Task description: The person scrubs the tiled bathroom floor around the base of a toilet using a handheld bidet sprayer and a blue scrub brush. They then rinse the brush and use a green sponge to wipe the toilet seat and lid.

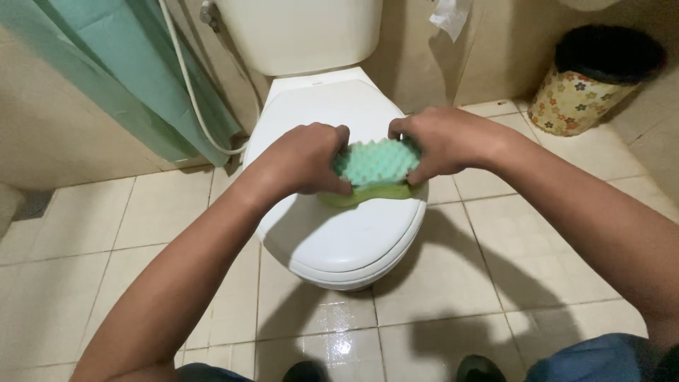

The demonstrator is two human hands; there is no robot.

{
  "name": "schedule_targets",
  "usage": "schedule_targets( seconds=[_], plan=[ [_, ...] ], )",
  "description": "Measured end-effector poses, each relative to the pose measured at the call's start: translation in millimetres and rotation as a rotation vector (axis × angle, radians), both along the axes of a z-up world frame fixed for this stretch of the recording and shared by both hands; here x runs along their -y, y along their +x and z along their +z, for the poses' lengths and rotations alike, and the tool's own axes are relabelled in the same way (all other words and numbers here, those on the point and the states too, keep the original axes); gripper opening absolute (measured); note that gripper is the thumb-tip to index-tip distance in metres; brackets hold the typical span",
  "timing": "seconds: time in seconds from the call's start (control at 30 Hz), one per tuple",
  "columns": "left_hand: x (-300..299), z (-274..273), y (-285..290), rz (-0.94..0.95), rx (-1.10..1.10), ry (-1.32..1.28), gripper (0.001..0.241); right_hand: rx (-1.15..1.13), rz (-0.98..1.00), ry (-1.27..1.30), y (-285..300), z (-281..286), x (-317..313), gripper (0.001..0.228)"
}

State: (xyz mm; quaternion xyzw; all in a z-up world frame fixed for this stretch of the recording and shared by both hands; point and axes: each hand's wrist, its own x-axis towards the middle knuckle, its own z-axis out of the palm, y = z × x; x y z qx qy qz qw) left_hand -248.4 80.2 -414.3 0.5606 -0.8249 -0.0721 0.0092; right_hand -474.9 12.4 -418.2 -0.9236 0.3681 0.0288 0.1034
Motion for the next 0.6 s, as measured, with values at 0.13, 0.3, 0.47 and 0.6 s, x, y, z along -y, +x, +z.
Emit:
schedule_targets(
  seconds=[0.13, 0.3, 0.47, 0.6],
  plan=[
    [16.1, -17.1, 16.6, -0.003, -0.113, -0.107, 0.053, 0.02, -0.044, -0.004, 6.0, -8.8, 13.2, 0.069],
    [32.4, -23.7, 33.3, 0.093, -0.168, -0.195, 0.059, 0.252, -0.054, -0.071, 14.0, -38.6, 43.0, 0.08],
    [46.6, -33.1, 50.5, 0.111, -0.224, -0.269, 0.057, 0.303, -0.09, -0.129, 28.9, -46.2, 56.2, 0.078],
    [50.0, -32.7, 57.2, 0.222, -0.245, -0.274, 0.051, 0.371, -0.127, -0.125, 41.4, -51.6, 65.2, 0.075]
  ],
)
